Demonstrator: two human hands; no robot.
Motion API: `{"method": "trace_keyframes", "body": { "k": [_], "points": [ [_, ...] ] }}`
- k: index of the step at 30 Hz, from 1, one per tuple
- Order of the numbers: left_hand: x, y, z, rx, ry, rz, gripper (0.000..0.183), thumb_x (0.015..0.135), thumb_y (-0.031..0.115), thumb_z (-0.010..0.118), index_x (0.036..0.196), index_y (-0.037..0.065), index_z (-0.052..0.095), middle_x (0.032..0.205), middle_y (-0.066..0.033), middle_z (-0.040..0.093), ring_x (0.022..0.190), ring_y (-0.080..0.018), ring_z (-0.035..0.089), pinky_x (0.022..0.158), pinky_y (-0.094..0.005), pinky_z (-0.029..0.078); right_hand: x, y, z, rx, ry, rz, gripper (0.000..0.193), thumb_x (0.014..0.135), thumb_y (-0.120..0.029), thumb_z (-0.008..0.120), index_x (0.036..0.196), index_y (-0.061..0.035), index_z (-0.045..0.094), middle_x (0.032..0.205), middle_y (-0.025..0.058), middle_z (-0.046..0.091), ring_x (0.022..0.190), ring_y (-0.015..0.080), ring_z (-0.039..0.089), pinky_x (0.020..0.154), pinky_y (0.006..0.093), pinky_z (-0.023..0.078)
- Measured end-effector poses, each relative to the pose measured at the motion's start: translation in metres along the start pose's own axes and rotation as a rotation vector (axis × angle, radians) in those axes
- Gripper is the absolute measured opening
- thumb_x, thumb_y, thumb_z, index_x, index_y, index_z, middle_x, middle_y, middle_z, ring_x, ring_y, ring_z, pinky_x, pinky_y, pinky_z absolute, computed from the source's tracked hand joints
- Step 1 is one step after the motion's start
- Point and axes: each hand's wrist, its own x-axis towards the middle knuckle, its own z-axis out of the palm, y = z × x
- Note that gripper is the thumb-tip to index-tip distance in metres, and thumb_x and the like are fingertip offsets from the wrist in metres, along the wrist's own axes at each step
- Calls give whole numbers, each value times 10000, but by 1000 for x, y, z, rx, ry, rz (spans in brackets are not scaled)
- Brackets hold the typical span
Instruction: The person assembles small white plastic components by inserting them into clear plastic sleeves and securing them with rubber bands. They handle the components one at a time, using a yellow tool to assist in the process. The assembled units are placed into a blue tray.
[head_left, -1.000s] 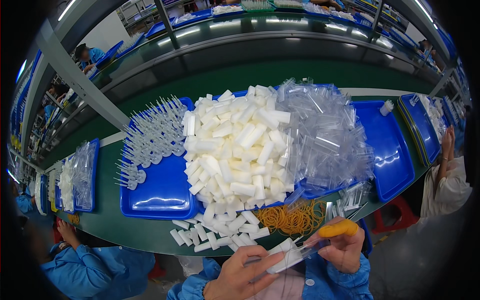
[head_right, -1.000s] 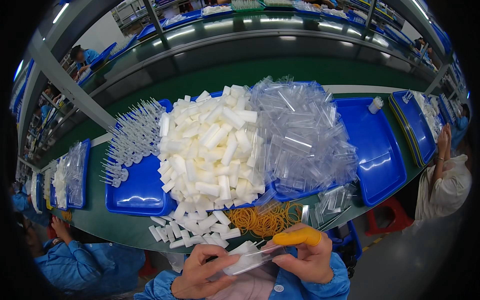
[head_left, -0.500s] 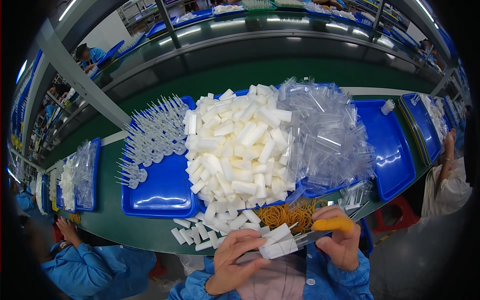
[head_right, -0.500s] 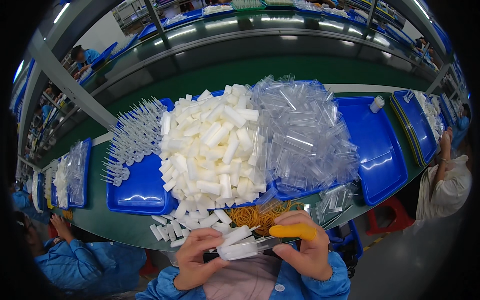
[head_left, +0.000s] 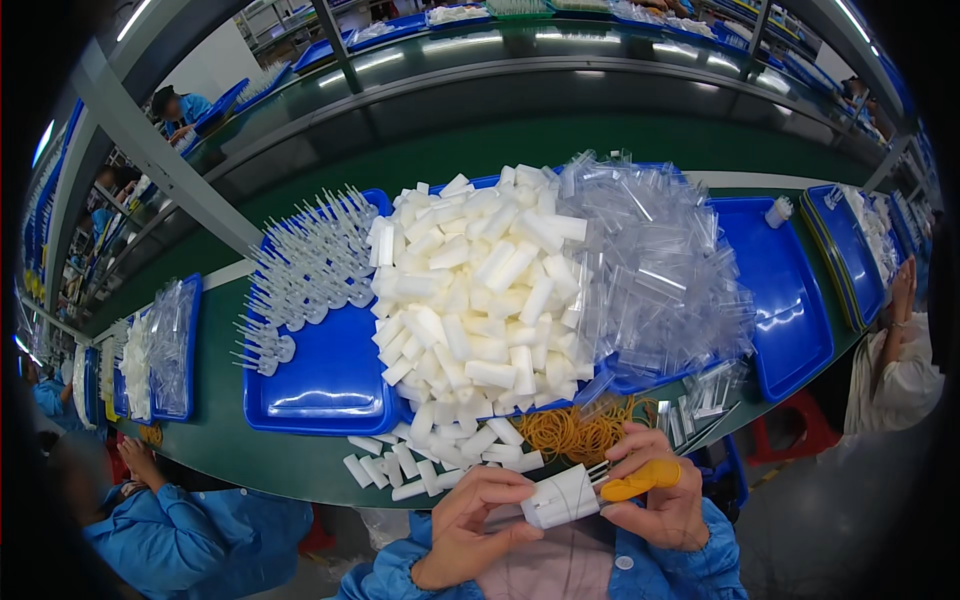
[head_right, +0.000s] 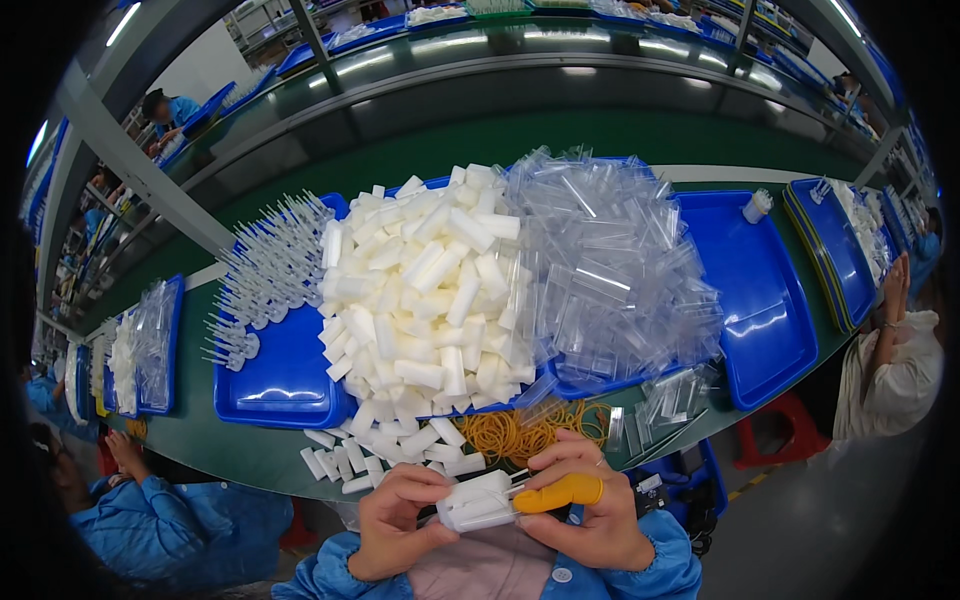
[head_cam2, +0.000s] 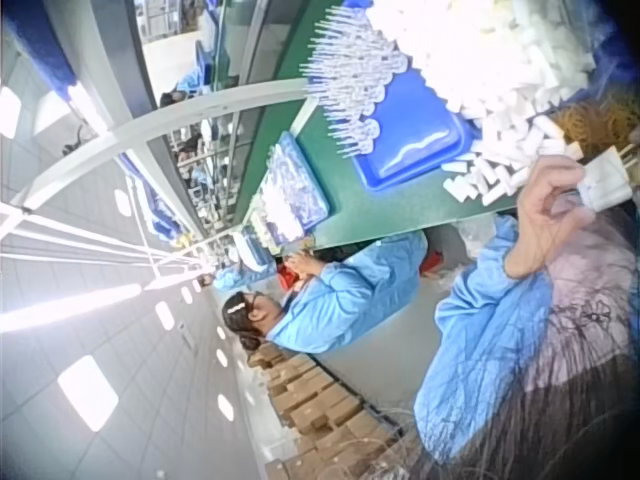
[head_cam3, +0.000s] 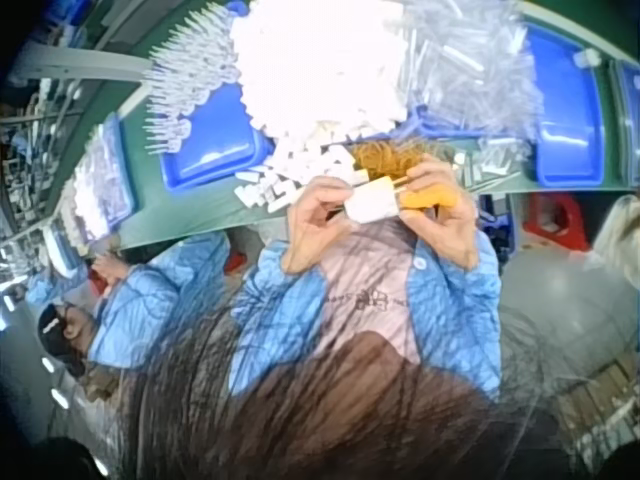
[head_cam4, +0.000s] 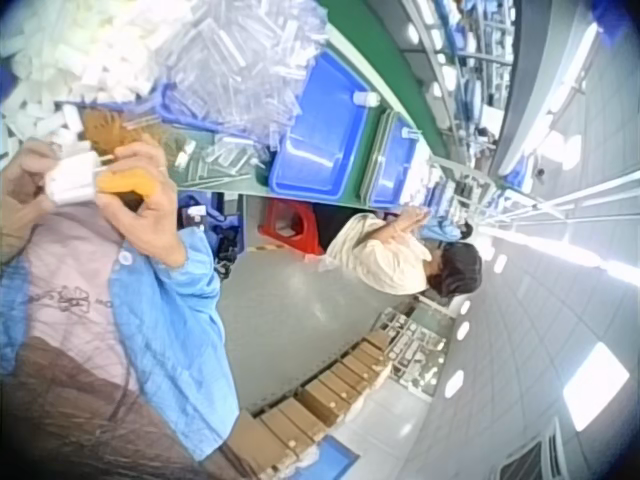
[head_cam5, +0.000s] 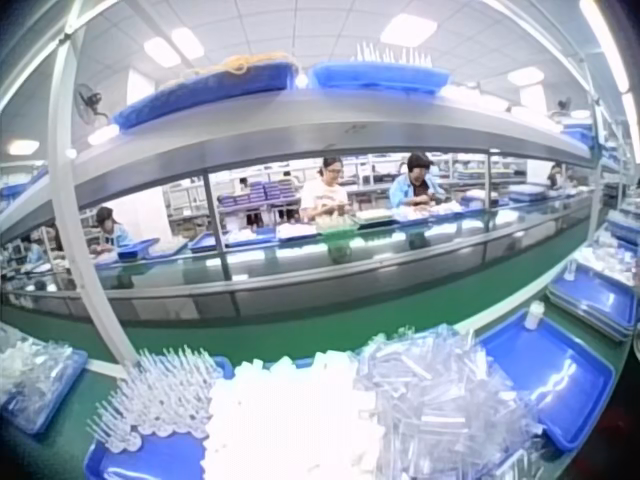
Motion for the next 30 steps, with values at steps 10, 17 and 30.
{"method": "trace_keyframes", "body": {
  "k": [10, 17, 30],
  "points": [
    [2, -1, -3, -129, 62, 10, 416, 706, -83, 718, 1088, -52, 556, 1146, -142, 495, 1068, -210, 540, 961, -341, 443, 15, -2, 0, 10, 19, 31, 278, 671, -101, 759, 938, -77, 687, 959, 59, 641, 995, 240, 564, 910, 391, 409],
    [2, 4, -17, -198, 152, 50, 406, 711, -100, 674, 1091, -60, 539, 1138, -142, 494, 1079, -221, 536, 974, -361, 423, 38, 23, 0, -984, -6, -194, 253, 678, -69, 643, 927, -112, 655, 986, 33, 558, 856, 217, 522, 805, 361, 382],
    [1, 4, -17, -228, 167, 62, 408, 700, -113, 672, 1082, -62, 539, 1134, -141, 501, 1055, -217, 552, 970, -365, 434, 34, 49, -13, -1193, -139, -349, 245, 715, -132, 572, 951, -79, 610, 962, 45, 540, 849, 192, 515, 834, 378, 380]
  ]
}}
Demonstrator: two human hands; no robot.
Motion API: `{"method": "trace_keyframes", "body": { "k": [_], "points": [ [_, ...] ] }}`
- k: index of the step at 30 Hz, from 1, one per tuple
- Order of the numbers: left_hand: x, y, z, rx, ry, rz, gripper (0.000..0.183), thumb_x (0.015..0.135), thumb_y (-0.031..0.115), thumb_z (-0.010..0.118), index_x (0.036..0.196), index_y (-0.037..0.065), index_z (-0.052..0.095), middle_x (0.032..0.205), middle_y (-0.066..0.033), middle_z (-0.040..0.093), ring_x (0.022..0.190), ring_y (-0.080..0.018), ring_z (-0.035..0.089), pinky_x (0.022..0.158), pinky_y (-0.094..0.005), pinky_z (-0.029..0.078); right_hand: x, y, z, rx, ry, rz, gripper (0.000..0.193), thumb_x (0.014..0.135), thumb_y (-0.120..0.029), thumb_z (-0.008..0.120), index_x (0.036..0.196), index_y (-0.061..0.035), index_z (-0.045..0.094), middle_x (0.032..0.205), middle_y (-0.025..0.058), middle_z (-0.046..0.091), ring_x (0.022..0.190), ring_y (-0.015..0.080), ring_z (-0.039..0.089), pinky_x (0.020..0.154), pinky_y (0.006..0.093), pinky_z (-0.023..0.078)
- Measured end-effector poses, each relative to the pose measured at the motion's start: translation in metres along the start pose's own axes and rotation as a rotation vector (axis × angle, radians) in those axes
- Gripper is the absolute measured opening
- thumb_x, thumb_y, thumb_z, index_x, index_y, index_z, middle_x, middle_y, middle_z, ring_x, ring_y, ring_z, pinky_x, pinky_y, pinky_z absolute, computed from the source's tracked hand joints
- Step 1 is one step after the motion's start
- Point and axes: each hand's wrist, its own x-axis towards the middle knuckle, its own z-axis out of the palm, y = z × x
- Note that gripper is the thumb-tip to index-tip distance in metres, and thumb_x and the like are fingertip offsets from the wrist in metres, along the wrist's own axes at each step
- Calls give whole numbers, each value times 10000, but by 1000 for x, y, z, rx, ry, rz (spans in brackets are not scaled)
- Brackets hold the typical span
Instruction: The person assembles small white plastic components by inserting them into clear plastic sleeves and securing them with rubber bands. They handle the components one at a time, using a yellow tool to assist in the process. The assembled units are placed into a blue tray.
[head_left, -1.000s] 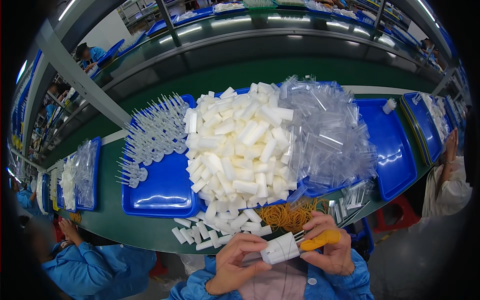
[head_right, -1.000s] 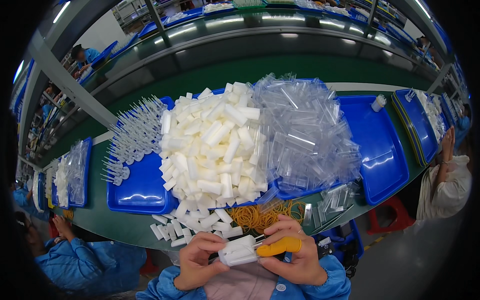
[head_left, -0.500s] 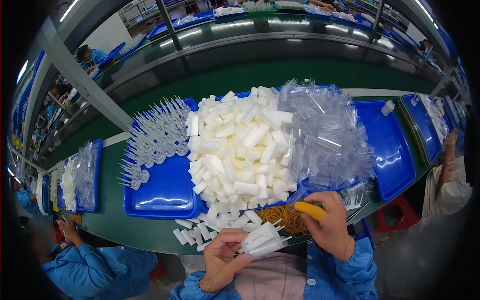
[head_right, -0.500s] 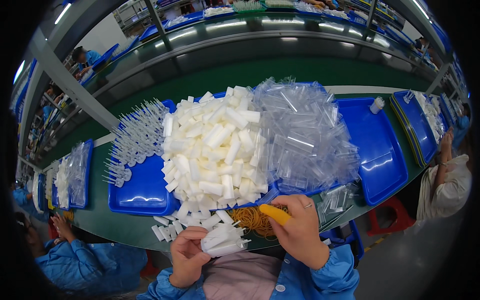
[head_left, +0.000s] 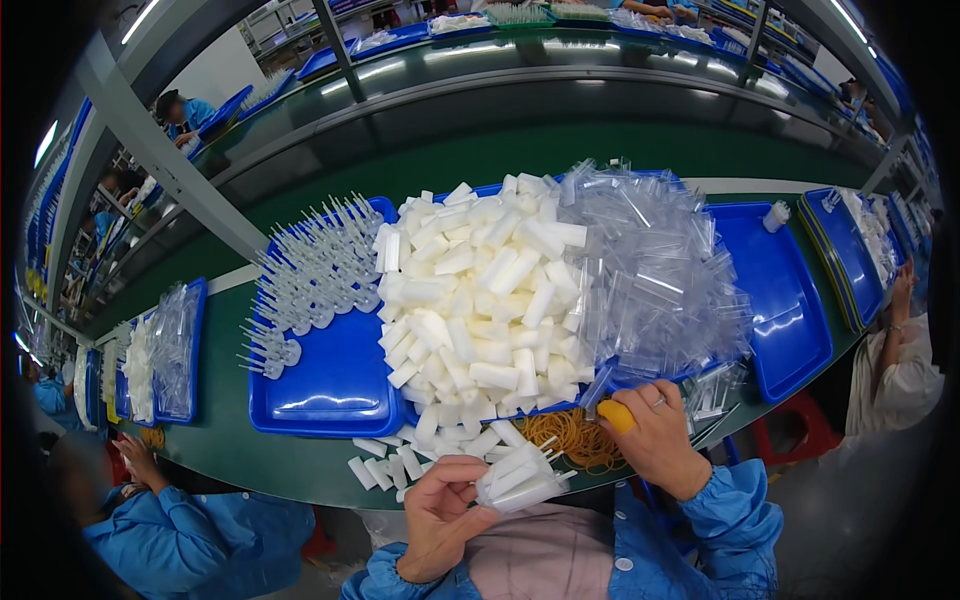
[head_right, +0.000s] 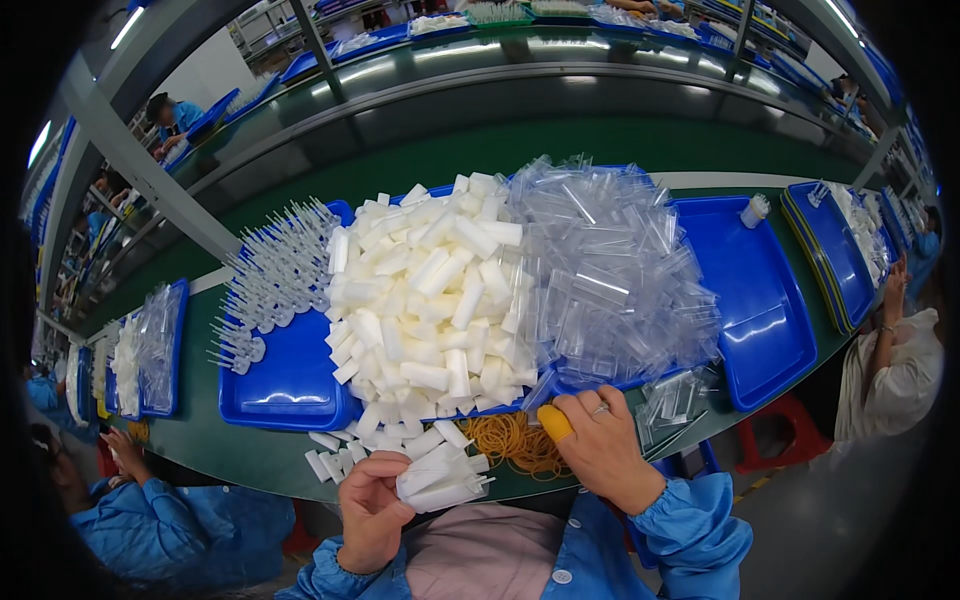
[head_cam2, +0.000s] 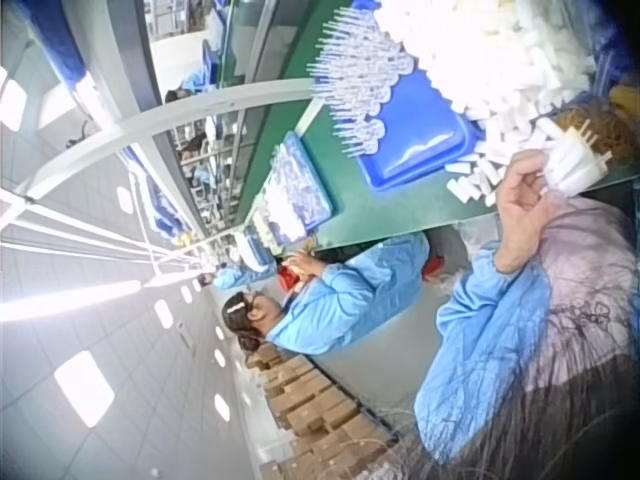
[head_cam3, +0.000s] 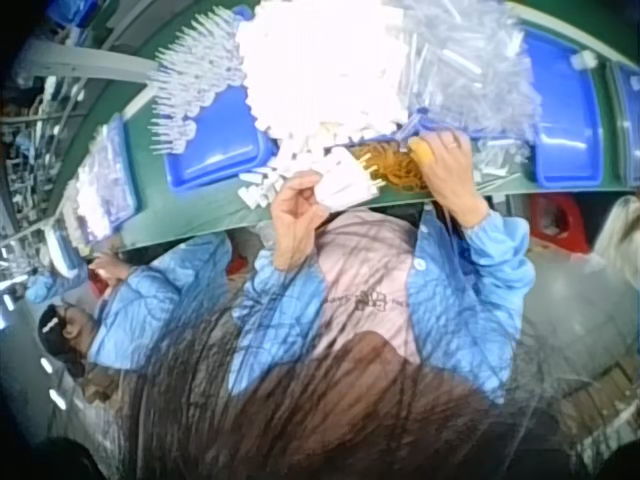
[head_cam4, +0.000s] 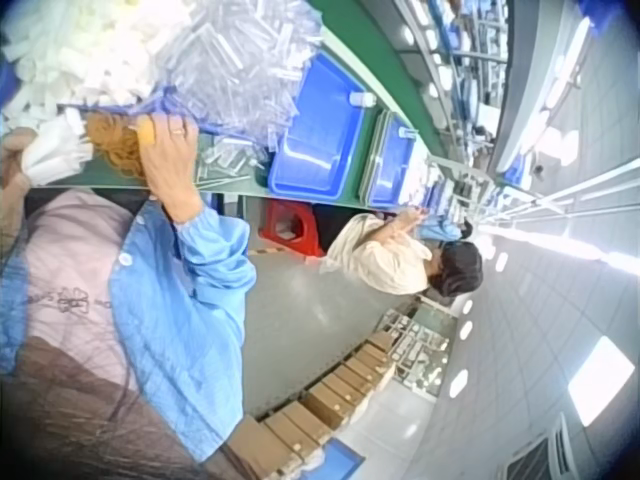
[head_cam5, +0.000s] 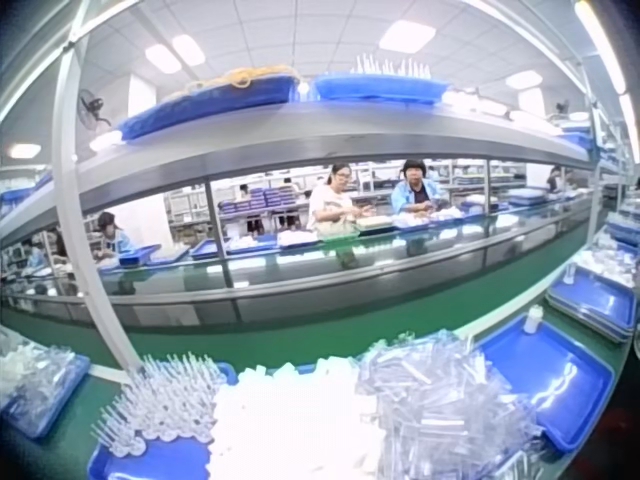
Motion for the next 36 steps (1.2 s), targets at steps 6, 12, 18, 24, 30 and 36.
{"method": "trace_keyframes", "body": {
  "k": [6, 12, 18, 24, 30, 36],
  "points": [
    [0, -1, -4, -3, 35, -21, 412, 699, -107, 684, 1082, -57, 540, 1128, -139, 501, 1051, -213, 551, 968, -356, 436, -10, -3, -25, 232, -57, 213, 276, 713, -72, 680, 979, -41, 614, 965, 72, 550, 842, 242, 541, 818, 363, 410],
    [-4, -6, 3, 161, -61, -20, 426, 682, -94, 720, 1076, -40, 568, 1126, -139, 504, 1053, -206, 547, 955, -332, 446, -26, -22, -29, 1356, 342, 638, 393, 732, 66, 633, 1106, -6, 535, 1037, 155, 611, 901, 234, 638, 827, 335, 487],
    [-7, -2, 16, 343, -100, 14, 427, 620, -4, 801, 1003, -28, 614, 1068, -161, 548, 975, -212, 549, 881, -335, 431, -13, -45, -41, 1726, 384, 556, 502, 749, 76, 603, 1217, 9, 437, 1045, 187, 616, 948, 238, 630, 901, 374, 469],
    [-8, -1, 18, 331, -91, 25, 429, 614, 11, 808, 997, -26, 618, 1053, -163, 558, 966, -211, 551, 874, -338, 426, -17, -40, -40, 1656, 236, 436, 442, 752, 79, 609, 1178, 33, 497, 1073, 179, 607, 1017, 250, 594, 915, 358, 453],
    [-7, -4, 16, 369, -97, 67, 424, 618, 13, 809, 994, -29, 618, 1049, -160, 555, 953, -210, 556, 854, -323, 439, -19, -42, -41, 1717, 242, 475, 437, 774, 87, 582, 1197, 40, 485, 1084, 188, 593, 1031, 259, 587, 932, 385, 449],
    [-7, 24, 38, 776, -83, 122, 466, 640, 20, 761, 1085, 54, 626, 994, -124, 524, 876, -244, 548, 748, -325, 456, -19, -54, -48, 1829, 293, 608, 414, 771, 133, 547, 1171, 48, 481, 1088, 197, 572, 1028, 293, 600, 924, 406, 472]
  ]
}}
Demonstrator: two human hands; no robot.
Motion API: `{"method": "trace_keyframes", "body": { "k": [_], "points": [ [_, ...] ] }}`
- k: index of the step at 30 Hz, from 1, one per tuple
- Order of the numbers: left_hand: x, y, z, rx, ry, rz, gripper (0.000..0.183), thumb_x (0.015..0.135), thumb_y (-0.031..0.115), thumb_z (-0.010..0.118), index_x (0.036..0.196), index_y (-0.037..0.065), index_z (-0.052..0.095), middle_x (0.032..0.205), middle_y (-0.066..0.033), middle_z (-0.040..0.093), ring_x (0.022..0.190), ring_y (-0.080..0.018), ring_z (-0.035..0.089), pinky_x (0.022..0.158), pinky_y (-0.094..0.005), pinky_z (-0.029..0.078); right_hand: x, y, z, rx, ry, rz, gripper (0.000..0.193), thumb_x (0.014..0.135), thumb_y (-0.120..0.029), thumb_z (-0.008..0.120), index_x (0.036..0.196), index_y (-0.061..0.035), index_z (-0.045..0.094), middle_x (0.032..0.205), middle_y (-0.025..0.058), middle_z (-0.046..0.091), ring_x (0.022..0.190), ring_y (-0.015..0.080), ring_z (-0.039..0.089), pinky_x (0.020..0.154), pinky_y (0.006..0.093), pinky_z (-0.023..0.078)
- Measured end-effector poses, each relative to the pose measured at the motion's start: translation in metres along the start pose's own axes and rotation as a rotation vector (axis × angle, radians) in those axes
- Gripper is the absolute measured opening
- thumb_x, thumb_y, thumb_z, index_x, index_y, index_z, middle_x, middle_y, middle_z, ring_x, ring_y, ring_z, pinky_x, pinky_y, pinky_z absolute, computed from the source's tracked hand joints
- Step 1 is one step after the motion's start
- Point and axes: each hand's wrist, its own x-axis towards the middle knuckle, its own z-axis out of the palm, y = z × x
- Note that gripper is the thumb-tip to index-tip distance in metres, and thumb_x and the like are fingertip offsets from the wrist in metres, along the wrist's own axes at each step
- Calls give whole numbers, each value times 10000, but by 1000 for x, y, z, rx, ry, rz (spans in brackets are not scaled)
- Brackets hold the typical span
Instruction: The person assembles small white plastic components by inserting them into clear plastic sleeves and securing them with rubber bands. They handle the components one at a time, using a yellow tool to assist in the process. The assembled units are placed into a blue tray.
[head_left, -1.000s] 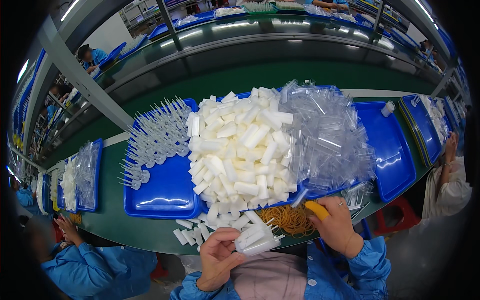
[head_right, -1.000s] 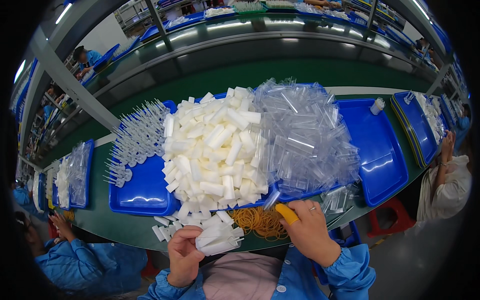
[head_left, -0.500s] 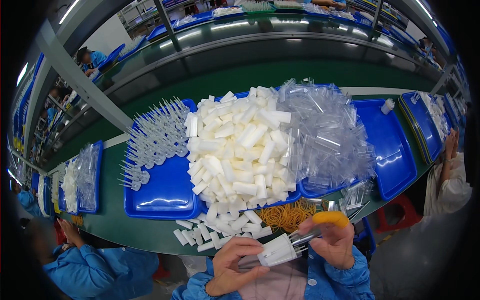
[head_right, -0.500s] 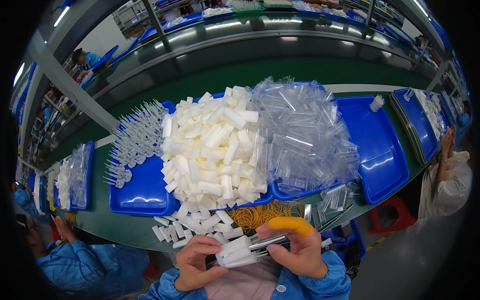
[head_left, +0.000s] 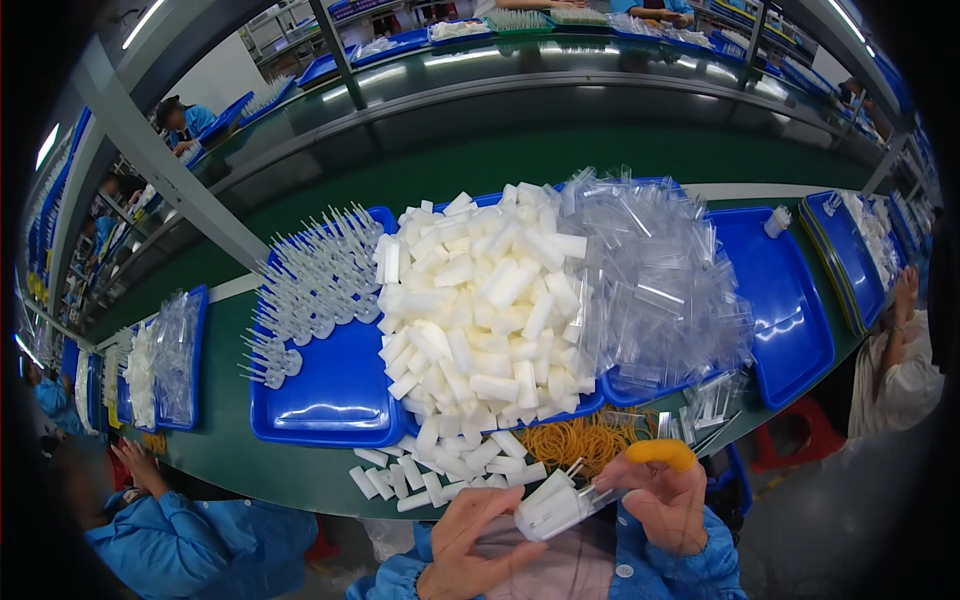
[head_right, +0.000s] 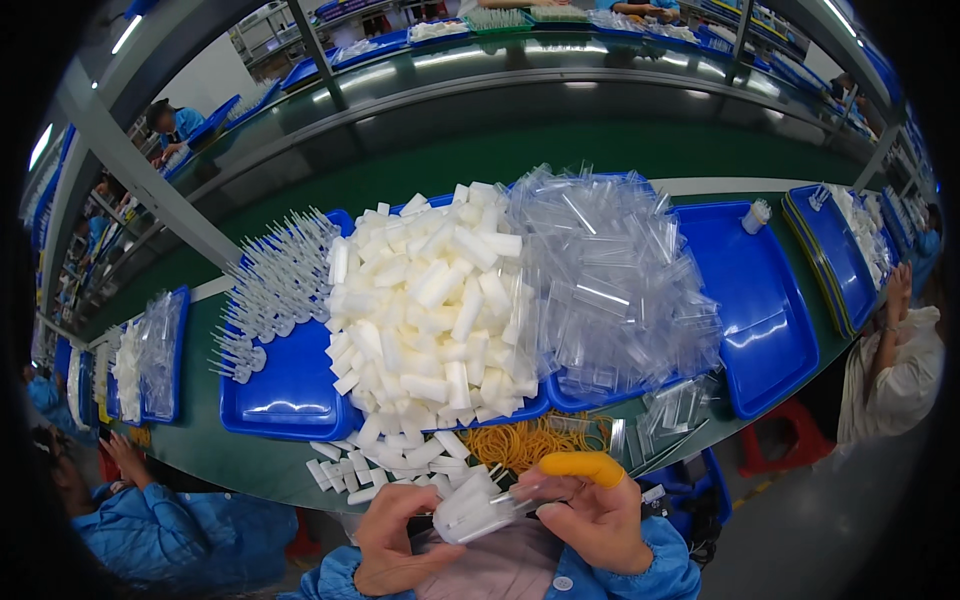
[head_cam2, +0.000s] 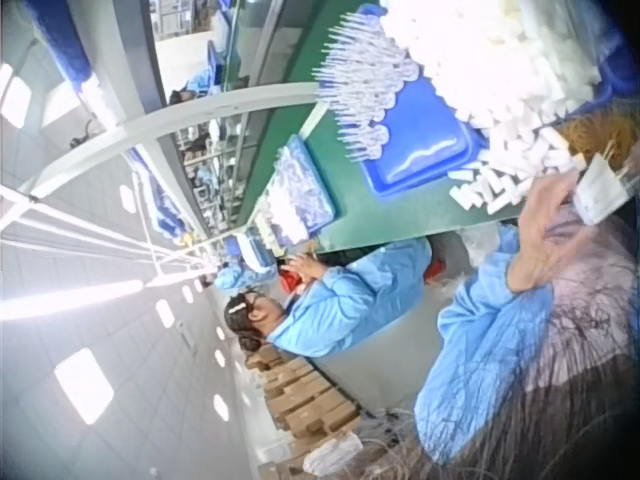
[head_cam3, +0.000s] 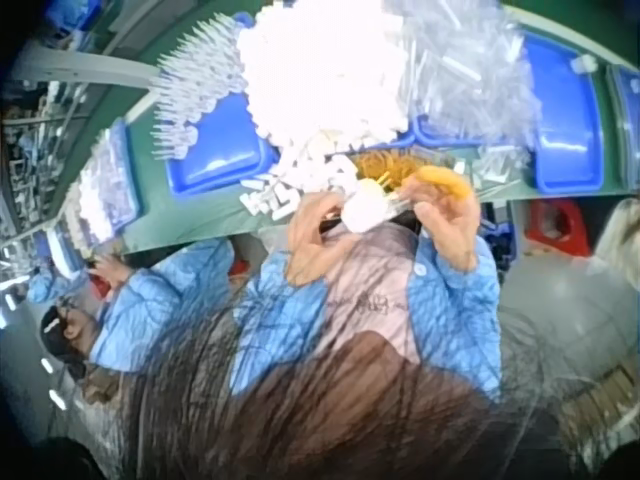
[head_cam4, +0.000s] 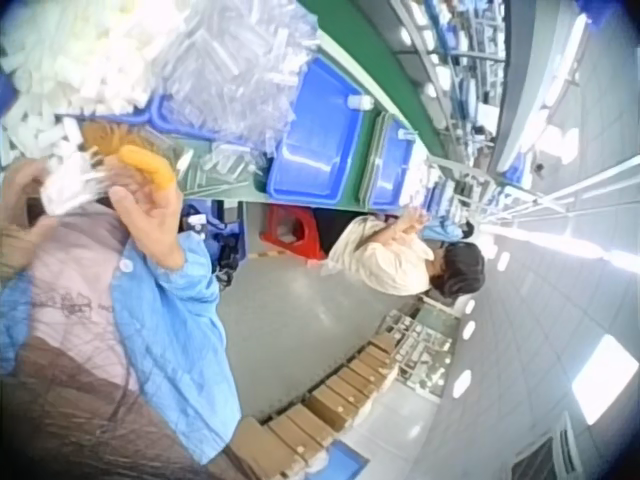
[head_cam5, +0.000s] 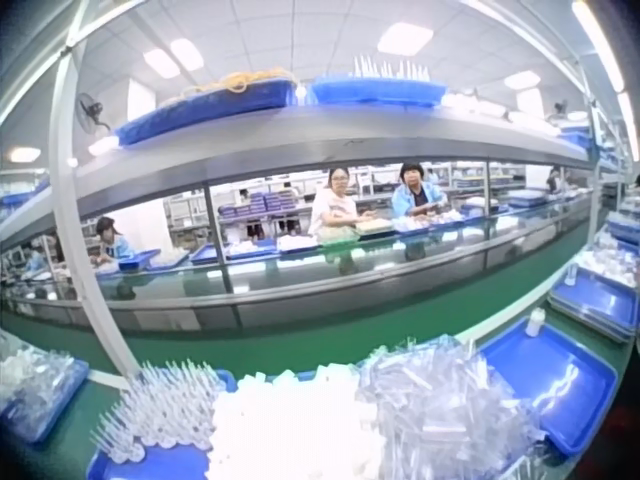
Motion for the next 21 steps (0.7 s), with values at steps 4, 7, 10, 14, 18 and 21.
{"method": "trace_keyframes", "body": {
  "k": [4, 7, 10, 14, 18, 21],
  "points": [
    [-3, 0, -1, 88, -60, 130, 511, 650, 30, 757, 1139, 68, 614, 967, -117, 527, 820, -248, 555, 693, -332, 464, -2, 3, -2, 35, 2, -35, 409, 765, 138, 562, 1158, 59, 480, 1086, 196, 553, 1015, 321, 604, 912, 431, 484],
    [-2, 5, -4, 118, -96, 176, 533, 636, 27, 769, 1144, 53, 610, 973, -114, 528, 802, -231, 562, 688, -334, 472, -2, 0, -3, 43, -19, -26, 405, 763, 129, 581, 1151, 67, 481, 1084, 193, 540, 1013, 340, 602, 909, 446, 487],
    [4, 15, -4, 232, -158, 164, 512, 638, 40, 772, 1128, 55, 625, 971, -111, 532, 816, -232, 559, 701, -332, 474, -1, -1, -4, 2, -51, -128, 403, 761, 119, 599, 1144, 71, 484, 1068, 196, 550, 1007, 348, 603, 899, 447, 492],
    [5, 22, -5, 275, -165, 208, 476, 660, 65, 763, 1120, 67, 638, 963, -105, 536, 831, -243, 554, 711, -329, 470, -2, -5, 0, -8, -56, -163, 379, 756, 107, 616, 1119, 76, 509, 1035, 204, 567, 992, 345, 611, 887, 439, 497],
    [1, 18, -5, 234, -198, 224, 460, 679, 101, 752, 1124, 81, 641, 966, -103, 534, 862, -252, 546, 730, -337, 466, -3, -10, -2, -60, -86, -164, 357, 749, 95, 634, 1093, 76, 542, 1024, 203, 582, 982, 319, 619, 875, 399, 495],
    [0, 13, -4, 228, -231, 261, 450, 686, 114, 746, 1123, 89, 643, 973, -103, 524, 880, -255, 539, 740, -343, 463, -4, -15, -8, -189, -176, -121, 348, 780, -18, 671, 1089, 48, 526, 1001, 193, 570, 948, 316, 624, 839, 404, 510]
  ]
}}
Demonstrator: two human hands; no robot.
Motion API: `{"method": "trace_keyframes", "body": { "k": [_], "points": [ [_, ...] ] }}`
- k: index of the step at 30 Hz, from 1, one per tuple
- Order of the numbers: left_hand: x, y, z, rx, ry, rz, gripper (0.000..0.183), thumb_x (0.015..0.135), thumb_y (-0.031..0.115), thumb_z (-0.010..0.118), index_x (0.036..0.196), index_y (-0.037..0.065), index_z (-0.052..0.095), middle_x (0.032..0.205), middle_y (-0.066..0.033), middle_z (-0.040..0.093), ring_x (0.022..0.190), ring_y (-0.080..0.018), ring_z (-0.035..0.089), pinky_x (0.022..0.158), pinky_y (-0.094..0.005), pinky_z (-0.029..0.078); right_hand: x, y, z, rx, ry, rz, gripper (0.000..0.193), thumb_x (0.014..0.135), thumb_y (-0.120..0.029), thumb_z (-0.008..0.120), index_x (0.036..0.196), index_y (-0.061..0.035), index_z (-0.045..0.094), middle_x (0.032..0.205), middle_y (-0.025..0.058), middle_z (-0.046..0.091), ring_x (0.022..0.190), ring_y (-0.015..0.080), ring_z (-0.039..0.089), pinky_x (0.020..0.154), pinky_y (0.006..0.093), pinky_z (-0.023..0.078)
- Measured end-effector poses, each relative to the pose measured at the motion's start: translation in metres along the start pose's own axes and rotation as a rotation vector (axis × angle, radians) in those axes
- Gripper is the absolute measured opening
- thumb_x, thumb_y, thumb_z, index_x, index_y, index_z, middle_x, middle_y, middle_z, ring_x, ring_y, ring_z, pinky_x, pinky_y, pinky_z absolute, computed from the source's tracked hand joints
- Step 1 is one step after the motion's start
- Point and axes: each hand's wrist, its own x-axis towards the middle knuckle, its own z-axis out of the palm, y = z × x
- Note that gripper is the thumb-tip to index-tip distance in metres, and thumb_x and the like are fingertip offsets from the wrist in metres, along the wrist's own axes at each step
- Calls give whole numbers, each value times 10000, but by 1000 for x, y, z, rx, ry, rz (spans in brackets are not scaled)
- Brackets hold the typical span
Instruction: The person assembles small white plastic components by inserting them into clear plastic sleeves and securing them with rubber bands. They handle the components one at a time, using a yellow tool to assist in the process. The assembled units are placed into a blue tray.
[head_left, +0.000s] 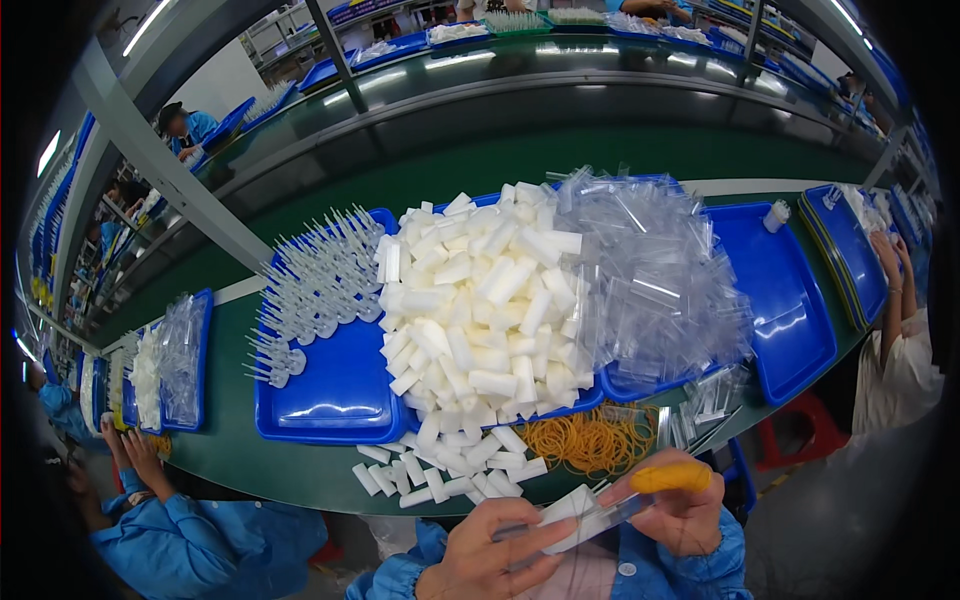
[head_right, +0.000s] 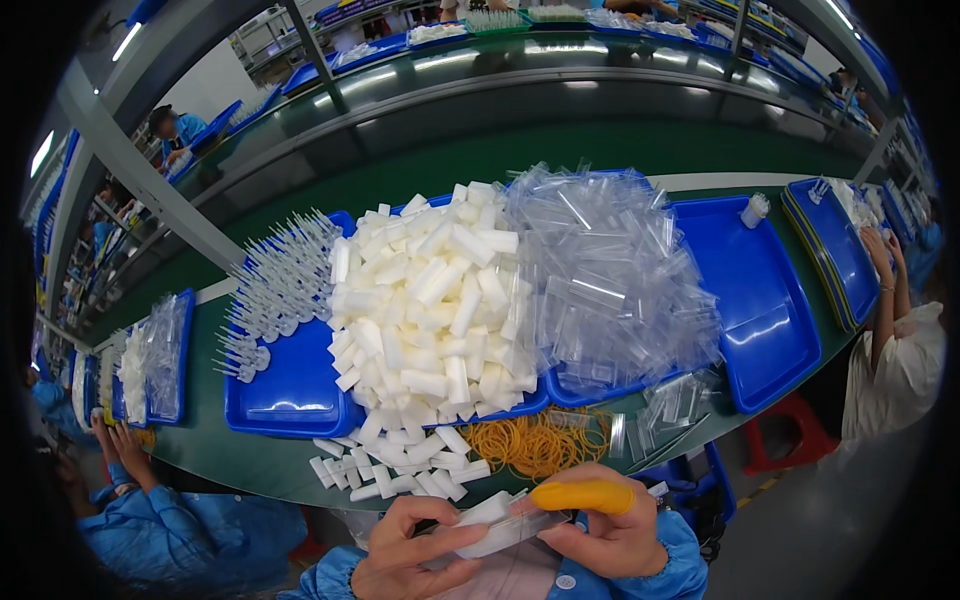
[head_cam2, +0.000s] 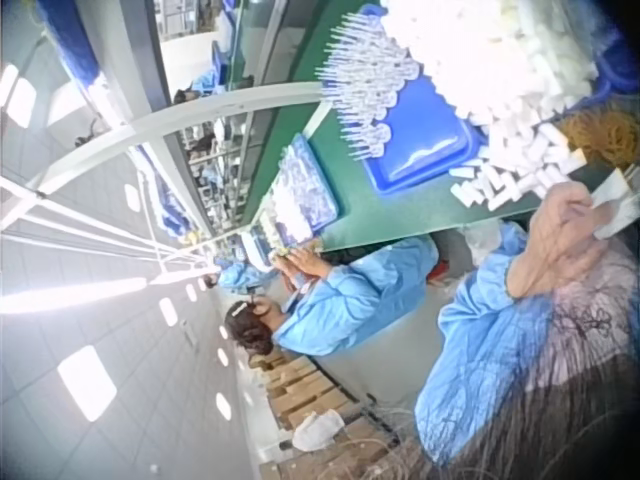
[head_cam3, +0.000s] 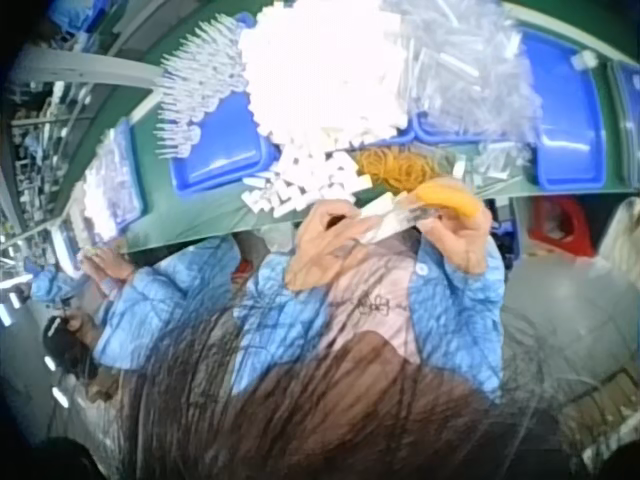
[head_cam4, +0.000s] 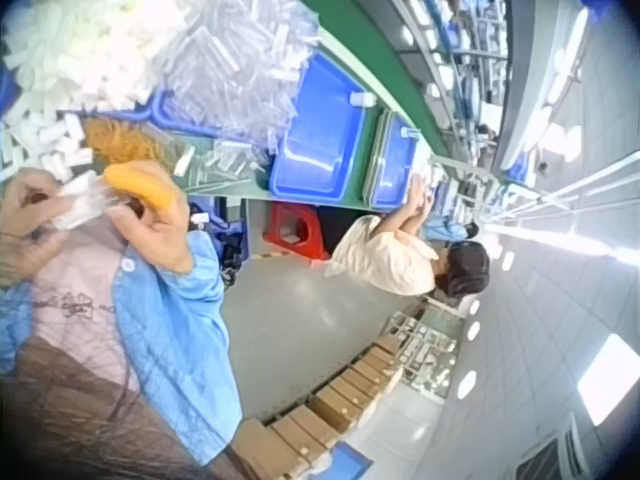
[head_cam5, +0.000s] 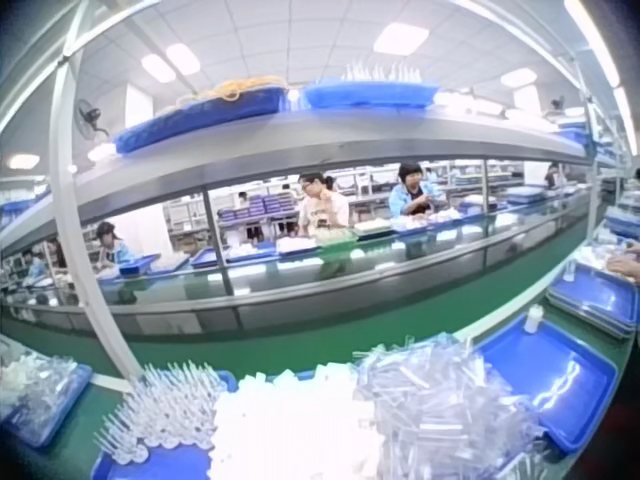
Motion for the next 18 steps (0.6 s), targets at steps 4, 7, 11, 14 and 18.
{"method": "trace_keyframes", "body": {
  "k": [4, 7, 11, 14, 18],
  "points": [
    [-1, 1, 1, -32, -23, -21, 446, 672, 86, 736, 1110, 92, 651, 974, -99, 510, 876, -248, 531, 731, -338, 459, -7, -3, 7, 93, 84, 102, 324, 744, 56, 660, 1060, 58, 586, 1044, 172, 603, 995, 255, 605, 846, 343, 478],
    [-12, -11, 8, -106, -14, -57, 437, 625, 12, 794, 1032, 5, 634, 1061, -110, 505, 919, -196, 554, 829, -311, 456, 3, -8, 4, -150, 6, -27, 293, 752, 20, 668, 1036, 52, 604, 1016, 152, 615, 961, 244, 602, 828, 340, 477],
    [-9, -6, 5, -125, -11, -122, 441, 638, 30, 768, 1062, 45, 649, 1029, -94, 495, 895, -206, 541, 792, -312, 459, 2, 3, -7, -275, 53, -15, 272, 761, -12, 677, 1018, 49, 613, 988, 135, 613, 912, 221, 596, 818, 331, 469],
    [-1, 4, 4, -169, 31, -145, 463, 646, 48, 726, 1101, 86, 653, 965, -96, 509, 864, -236, 529, 729, -328, 453, -2, 15, 0, -106, 160, 56, 275, 777, -13, 670, 1035, 50, 601, 976, 125, 611, 910, 201, 589, 832, 323, 458],
    [-3, 1, 4, -144, 60, -124, 485, 642, 27, 727, 1116, 79, 641, 976, -102, 514, 837, -239, 542, 733, -330, 461, 1, 20, 8, 133, 220, 117, 259, 799, -21, 659, 1039, 42, 589, 965, 114, 618, 936, 183, 583, 873, 329, 440]
  ]
}}
